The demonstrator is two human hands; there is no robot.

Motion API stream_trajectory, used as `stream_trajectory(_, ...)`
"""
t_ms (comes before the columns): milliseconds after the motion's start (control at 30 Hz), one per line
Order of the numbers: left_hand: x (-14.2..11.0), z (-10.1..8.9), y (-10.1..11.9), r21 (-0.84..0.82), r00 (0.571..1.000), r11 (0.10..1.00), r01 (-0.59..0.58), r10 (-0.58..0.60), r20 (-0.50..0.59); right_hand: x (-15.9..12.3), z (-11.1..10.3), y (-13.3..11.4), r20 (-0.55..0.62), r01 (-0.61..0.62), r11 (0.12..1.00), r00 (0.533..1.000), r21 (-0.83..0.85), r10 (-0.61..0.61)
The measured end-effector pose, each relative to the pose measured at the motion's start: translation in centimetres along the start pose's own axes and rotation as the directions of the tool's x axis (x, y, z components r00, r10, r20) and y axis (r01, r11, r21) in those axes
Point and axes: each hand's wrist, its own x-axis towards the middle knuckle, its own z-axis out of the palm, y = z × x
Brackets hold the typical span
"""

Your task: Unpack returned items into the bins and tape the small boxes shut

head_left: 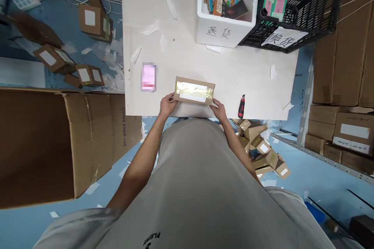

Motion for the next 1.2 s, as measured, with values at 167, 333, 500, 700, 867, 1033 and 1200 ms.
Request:
stream_trajectory(167,-1.2,-0.2,1.3,-0.046,1.0,0.999,-0.018,0.017,-0.01,0.0,-1.4,-1.5,0.017,0.094,0.994,0.995,0.053,-0.095)
stream_trajectory(333,-0.9,-0.1,1.2,0.01,0.998,1.0,0.017,-0.017,-0.064,1.4,-2.2,-2.2,-0.035,0.129,0.992,0.991,0.018,-0.128)
stream_trajectory(500,-0.5,0.8,-0.7,0.028,0.999,0.998,0.049,-0.048,-0.02,2.5,-1.6,-0.9,-0.026,0.042,0.997,0.999,-0.072,-0.044)
stream_trajectory(700,-2.2,1.1,-2.2,-0.03,0.988,0.988,0.151,-0.152,-0.029,0.4,-1.6,1.2,-0.055,-0.098,0.994,0.994,-0.045,0.095)
stream_trajectory(867,-3.6,1.3,-0.6,-0.043,0.988,0.988,0.146,-0.148,-0.044,-1.2,-1.7,0.6,0.043,-0.05,0.997,0.998,0.053,0.047)
stream_trajectory(1033,-4.1,0.7,3.0,-0.063,0.989,0.997,-0.032,0.022,-0.145,-0.9,-2.7,-2.8,-0.09,0.084,0.996,0.993,0.017,-0.082)
stream_trajectory(1200,-2.8,1.2,4.7,-0.032,0.989,0.997,-0.073,0.069,-0.129,0.7,-3.0,-5.8,-0.161,0.042,0.984,0.984,-0.176,-0.071)
